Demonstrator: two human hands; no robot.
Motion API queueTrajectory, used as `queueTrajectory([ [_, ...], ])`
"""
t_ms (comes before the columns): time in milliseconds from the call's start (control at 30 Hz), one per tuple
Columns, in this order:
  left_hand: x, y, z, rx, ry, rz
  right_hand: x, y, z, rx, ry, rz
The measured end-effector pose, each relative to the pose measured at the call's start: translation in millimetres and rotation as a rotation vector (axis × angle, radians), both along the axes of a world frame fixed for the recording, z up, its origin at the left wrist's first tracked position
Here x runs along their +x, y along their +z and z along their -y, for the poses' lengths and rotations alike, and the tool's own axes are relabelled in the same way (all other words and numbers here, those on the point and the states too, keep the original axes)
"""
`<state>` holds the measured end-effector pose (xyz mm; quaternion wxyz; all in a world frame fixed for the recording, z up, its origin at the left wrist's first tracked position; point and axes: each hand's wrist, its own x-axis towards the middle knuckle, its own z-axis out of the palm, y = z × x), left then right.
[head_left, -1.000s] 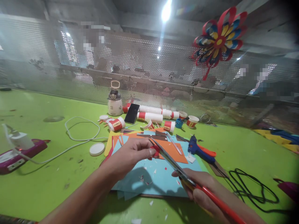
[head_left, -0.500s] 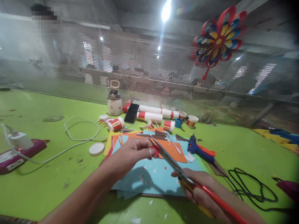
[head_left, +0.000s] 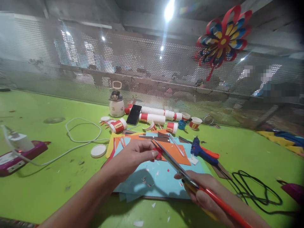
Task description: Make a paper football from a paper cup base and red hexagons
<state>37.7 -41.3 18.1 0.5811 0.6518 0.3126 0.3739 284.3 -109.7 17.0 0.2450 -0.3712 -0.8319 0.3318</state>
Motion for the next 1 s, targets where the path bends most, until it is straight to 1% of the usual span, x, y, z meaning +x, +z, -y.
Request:
queueTrajectory([
  [100, 0, 0.5, 0, -0.005, 0.004, -0.002, 4, -7.9, -1, -0.017, 0.009, -0.01],
  [167, 0, 0.9, 1, -0.009, 0.004, 0.004, 6, -10.2, -1, -0.036, 0.023, -0.018],
  [367, 1, 0.2, 0, 0.001, -0.005, 0.011, 3, -4.3, 0, -0.058, 0.014, 0.001],
  [500, 0, -1.0, 0, 0.002, -0.005, 0.015, 1, -3.8, -1, -0.048, 0.014, -0.04],
  [633, 0, -1.0, 0, -0.01, -0.004, 0.017, 0, -3.2, -1, -0.023, 0.007, -0.02],
  [733, 0, -1.2, 0, -0.007, 0.003, 0.014, 0, -1.0, 0, 0.002, 0.022, -0.015],
  [900, 0, -2.1, 0, 0.005, -0.004, 0.02, 0, 2.4, 2, -0.03, 0.044, -0.035],
  [1000, 0, -1.2, 0, 0.006, -0.011, 0.018, -1, 3.2, 0, -0.015, 0.049, -0.044],
])
